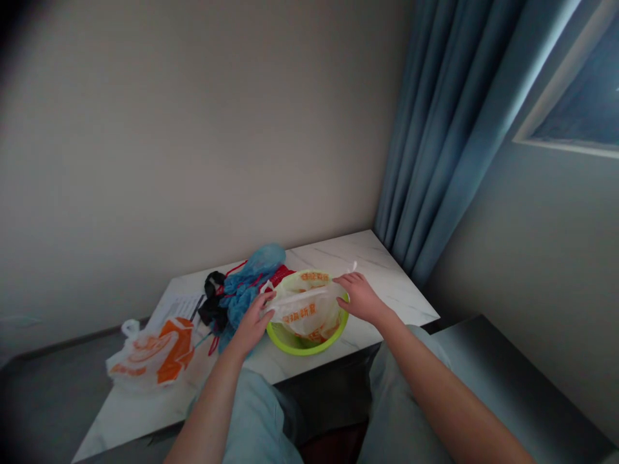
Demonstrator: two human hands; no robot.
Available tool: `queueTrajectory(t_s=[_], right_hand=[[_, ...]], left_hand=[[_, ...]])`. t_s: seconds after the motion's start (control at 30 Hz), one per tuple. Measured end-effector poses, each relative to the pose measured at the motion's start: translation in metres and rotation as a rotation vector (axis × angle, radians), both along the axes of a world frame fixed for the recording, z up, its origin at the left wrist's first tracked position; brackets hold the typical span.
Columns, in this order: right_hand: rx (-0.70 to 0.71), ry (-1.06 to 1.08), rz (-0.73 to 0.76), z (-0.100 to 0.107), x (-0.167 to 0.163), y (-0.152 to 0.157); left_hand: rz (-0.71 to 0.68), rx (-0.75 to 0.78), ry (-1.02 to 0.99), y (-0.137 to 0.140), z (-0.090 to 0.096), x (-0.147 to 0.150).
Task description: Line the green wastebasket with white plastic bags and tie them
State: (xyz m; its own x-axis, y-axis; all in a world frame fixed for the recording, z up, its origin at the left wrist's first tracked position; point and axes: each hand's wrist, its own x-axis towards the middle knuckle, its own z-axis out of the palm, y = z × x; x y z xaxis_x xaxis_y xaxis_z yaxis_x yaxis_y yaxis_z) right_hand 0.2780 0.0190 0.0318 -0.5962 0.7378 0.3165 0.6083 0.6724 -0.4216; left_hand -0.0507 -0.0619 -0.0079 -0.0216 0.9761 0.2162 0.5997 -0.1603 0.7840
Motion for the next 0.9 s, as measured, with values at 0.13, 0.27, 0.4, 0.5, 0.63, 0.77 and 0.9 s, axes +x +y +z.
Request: queueTrajectory(t_s=[0.13,0.27,0.4,0.5,0.63,0.77,0.9], right_hand=[[-0.035,-0.062,-0.038,-0.011,0.011,-0.004],[-0.138,-0.037,0.028,-0.014,0.021,-0.015],[-0.232,-0.001,0.044,-0.017,0.031,-0.022],[-0.239,0.007,0.019,-0.019,0.036,-0.025],[-0.221,0.027,0.015,-0.021,0.037,-0.031],[-0.246,0.052,0.049,-0.023,0.037,-0.038],[-0.248,0.010,0.088,-0.031,0.036,-0.040]], left_hand=[[0.029,0.005,0.042,-0.021,-0.007,-0.003],[-0.019,-0.037,0.049,-0.040,-0.009,-0.009],[-0.018,-0.173,-0.036,-0.053,-0.014,-0.013],[-0.049,-0.244,-0.112,-0.057,-0.014,-0.013],[-0.046,-0.249,-0.068,-0.057,-0.008,-0.011],[-0.011,-0.210,0.017,-0.053,-0.005,-0.011],[0.029,-0.178,0.072,-0.048,-0.003,-0.010]])
